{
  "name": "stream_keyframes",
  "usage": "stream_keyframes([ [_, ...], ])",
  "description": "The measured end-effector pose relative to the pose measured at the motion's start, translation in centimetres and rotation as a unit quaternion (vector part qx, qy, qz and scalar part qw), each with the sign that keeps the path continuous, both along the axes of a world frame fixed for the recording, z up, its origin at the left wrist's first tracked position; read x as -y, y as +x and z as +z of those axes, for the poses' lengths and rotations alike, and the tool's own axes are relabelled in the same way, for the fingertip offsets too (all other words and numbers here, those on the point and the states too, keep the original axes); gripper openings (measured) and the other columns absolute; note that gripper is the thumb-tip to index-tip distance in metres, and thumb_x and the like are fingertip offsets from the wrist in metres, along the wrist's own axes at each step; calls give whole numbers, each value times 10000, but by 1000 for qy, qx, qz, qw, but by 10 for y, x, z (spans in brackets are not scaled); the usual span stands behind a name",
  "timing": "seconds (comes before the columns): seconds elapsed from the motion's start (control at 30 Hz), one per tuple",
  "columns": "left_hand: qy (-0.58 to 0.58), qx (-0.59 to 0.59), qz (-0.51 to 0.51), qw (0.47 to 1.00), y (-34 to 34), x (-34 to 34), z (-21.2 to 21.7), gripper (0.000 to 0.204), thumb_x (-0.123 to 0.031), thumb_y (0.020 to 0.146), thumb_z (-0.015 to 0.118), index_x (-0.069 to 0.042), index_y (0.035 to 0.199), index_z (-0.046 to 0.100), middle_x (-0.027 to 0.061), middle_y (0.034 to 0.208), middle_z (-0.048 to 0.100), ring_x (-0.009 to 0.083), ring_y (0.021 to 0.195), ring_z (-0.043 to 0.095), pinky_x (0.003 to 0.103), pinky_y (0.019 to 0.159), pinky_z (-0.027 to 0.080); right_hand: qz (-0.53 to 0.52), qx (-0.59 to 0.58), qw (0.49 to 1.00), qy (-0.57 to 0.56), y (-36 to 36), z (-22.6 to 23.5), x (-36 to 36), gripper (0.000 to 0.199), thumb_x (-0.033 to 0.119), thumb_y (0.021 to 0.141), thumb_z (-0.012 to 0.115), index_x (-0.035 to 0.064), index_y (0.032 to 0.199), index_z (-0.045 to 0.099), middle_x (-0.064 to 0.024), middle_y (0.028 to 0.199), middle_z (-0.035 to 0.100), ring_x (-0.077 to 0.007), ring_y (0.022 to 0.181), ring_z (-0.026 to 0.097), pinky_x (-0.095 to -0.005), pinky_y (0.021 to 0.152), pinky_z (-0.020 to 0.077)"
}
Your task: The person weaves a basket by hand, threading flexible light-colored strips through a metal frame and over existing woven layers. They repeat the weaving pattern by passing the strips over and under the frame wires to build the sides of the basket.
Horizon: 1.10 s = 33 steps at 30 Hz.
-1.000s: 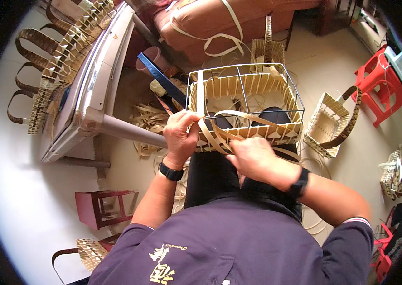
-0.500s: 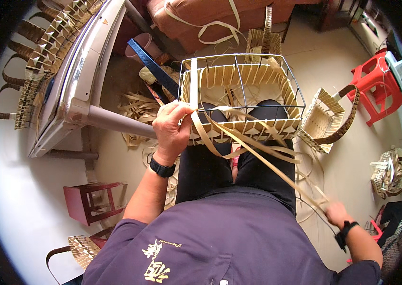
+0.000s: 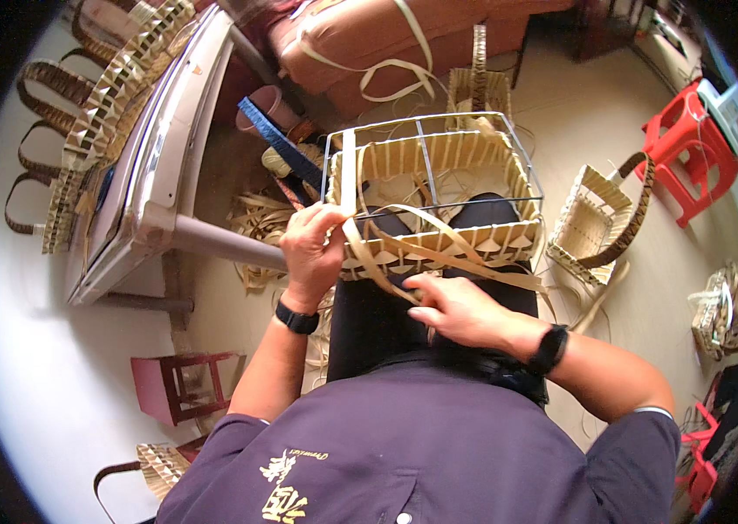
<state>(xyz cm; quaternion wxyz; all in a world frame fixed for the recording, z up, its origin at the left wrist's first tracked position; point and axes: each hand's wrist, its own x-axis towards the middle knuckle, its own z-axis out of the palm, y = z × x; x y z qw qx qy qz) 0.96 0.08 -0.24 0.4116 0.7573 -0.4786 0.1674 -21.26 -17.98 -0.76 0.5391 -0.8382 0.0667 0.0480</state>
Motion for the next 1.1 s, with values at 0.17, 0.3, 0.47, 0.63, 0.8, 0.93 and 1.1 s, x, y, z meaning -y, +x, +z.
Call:
stream_keyframes([
  [0.17,-12,7,24,1000,1,-12,-9,173,2,875,789,-117,1000,804,68,1016,806,337,1003,748,437,946,570,50,150,972,-173,-56,-21,46,177,141,1067,688,94,1215,772,-157,1139,820,-383,1033,796,-449,893,641],
  [0.3,-9,6,9,1000,-9,0,-1,182,2,886,787,-126,1013,815,63,1030,814,326,1035,750,432,957,573,-19,-196,927,-320,-261,-103,141,198,96,941,602,113,1064,757,-199,880,742,-460,871,726,-552,757,574],
  [0.47,-15,-26,12,999,-3,-7,-6,226,53,877,784,-85,1054,813,98,1095,823,333,1096,751,423,975,581,301,-654,606,-339,-633,-143,217,319,292,833,760,132,1071,897,-204,1169,836,-383,1110,809,-498,942,633],
  [0.63,-17,-14,7,1000,-2,-4,-7,160,-18,870,791,-117,996,795,76,1020,800,348,1025,741,452,956,560,187,-515,712,-439,-478,-154,219,269,113,875,739,110,1109,871,-232,1076,817,-439,1050,790,-521,904,639],
  [0.8,5,4,6,1000,-6,2,3,223,33,866,793,-105,1039,815,102,1071,823,355,1092,760,436,952,592,-35,22,990,-137,-84,-11,61,281,191,1053,686,27,1266,766,-197,1243,798,-402,1159,764,-482,1018,605],
  [0.93,34,-18,20,999,-2,1,3,121,-25,882,770,-115,962,775,74,968,772,336,992,739,448,912,552,-32,-7,999,-7,18,6,-16,388,296,1080,724,56,1384,697,-235,1202,798,-424,1124,779,-509,967,604],
  [1.1,11,-31,22,999,7,-14,-13,193,22,865,790,-111,1005,798,84,1021,787,341,1022,733,435,927,572,-58,6,998,14,-6,6,2,238,273,1149,636,98,1224,779,-172,1039,814,-380,960,802,-475,800,625],
])
